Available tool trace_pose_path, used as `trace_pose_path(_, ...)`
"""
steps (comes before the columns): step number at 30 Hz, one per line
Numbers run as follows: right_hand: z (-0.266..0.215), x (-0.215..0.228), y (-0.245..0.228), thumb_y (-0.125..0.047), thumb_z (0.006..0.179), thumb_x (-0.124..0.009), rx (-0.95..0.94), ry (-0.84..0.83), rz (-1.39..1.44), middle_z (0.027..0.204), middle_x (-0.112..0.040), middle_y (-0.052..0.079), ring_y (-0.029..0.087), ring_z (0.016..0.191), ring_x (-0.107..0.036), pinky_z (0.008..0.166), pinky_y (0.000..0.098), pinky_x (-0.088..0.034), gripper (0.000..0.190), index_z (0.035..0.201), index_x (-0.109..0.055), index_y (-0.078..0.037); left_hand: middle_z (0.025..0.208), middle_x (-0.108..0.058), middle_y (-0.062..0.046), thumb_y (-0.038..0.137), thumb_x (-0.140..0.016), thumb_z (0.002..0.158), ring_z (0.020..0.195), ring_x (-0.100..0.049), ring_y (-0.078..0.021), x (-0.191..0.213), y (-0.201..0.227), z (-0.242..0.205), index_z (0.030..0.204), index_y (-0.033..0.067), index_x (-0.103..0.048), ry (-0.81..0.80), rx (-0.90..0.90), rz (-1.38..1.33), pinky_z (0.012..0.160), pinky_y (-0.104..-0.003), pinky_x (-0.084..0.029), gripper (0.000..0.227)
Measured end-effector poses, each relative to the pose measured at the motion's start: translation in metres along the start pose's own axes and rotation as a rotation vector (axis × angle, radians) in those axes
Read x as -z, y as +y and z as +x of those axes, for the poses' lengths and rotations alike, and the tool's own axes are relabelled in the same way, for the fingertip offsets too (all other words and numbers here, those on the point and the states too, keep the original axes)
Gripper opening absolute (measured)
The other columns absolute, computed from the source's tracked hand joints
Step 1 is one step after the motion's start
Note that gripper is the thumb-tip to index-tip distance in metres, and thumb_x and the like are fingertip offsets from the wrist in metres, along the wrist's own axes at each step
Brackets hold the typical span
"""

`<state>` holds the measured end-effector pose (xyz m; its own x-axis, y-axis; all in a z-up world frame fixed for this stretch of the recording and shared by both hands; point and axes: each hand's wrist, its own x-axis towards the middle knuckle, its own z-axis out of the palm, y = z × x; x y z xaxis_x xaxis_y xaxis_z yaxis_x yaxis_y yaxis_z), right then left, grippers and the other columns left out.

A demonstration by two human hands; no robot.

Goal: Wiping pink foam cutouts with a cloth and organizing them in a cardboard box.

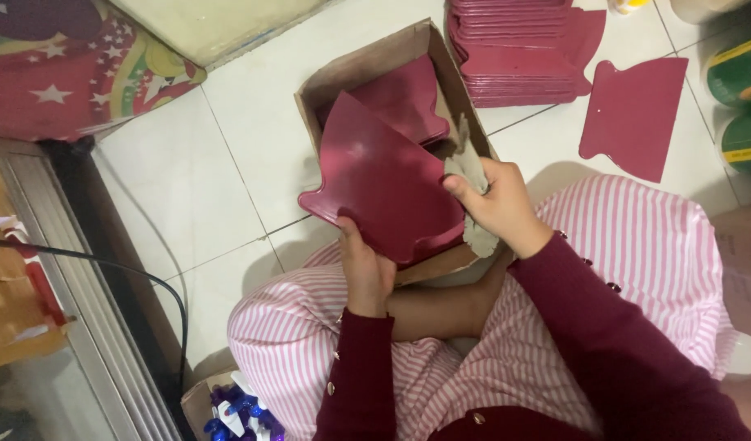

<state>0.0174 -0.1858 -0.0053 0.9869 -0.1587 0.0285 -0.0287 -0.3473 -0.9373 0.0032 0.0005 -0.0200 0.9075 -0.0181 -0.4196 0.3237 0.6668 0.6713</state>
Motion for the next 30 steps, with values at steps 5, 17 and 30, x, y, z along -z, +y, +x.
trace_pose_path(5, 0.007, 0.005, -0.037, -0.027, 0.083, -0.061, -0.026, -0.109, -0.155, 0.041, -0.046, 0.005, 0.015, 0.043, -0.039, 0.043, 0.0271, -0.034, 0.041, 0.053, -0.045, -0.005, 0.11, -0.053, -0.011, 0.031, -0.037, 0.091, 0.102, -0.05, -0.0186, -0.006, 0.02, -0.007, 0.122, 0.0075, -0.041, 0.03, -0.24, 0.54, 0.091, -0.039, -0.041, 0.039)
trace_pose_path(17, 0.009, 0.011, -0.01, -0.028, 0.089, -0.056, -0.135, -0.071, -0.076, 0.044, -0.047, 0.0, 0.013, 0.048, -0.043, 0.052, 0.0249, -0.037, 0.038, 0.056, -0.048, -0.011, 0.098, -0.06, -0.012, 0.022, -0.044, 0.09, 0.092, -0.053, -0.0181, -0.009, 0.038, -0.007, 0.115, 0.0033, -0.05, -0.207, -0.193, 0.86, 0.081, -0.042, -0.044, 0.032)
trace_pose_path(30, 0.022, 0.028, -0.021, -0.042, 0.089, -0.035, -0.337, 0.562, 0.655, 0.052, -0.052, 0.017, 0.02, 0.038, -0.055, 0.034, 0.0249, -0.045, 0.034, 0.084, -0.042, -0.01, 0.128, -0.034, -0.019, 0.019, -0.043, 0.092, 0.116, -0.034, -0.0245, 0.003, 0.028, 0.0, 0.132, 0.0014, -0.023, -0.011, -0.349, 0.775, 0.101, -0.045, -0.023, 0.048)
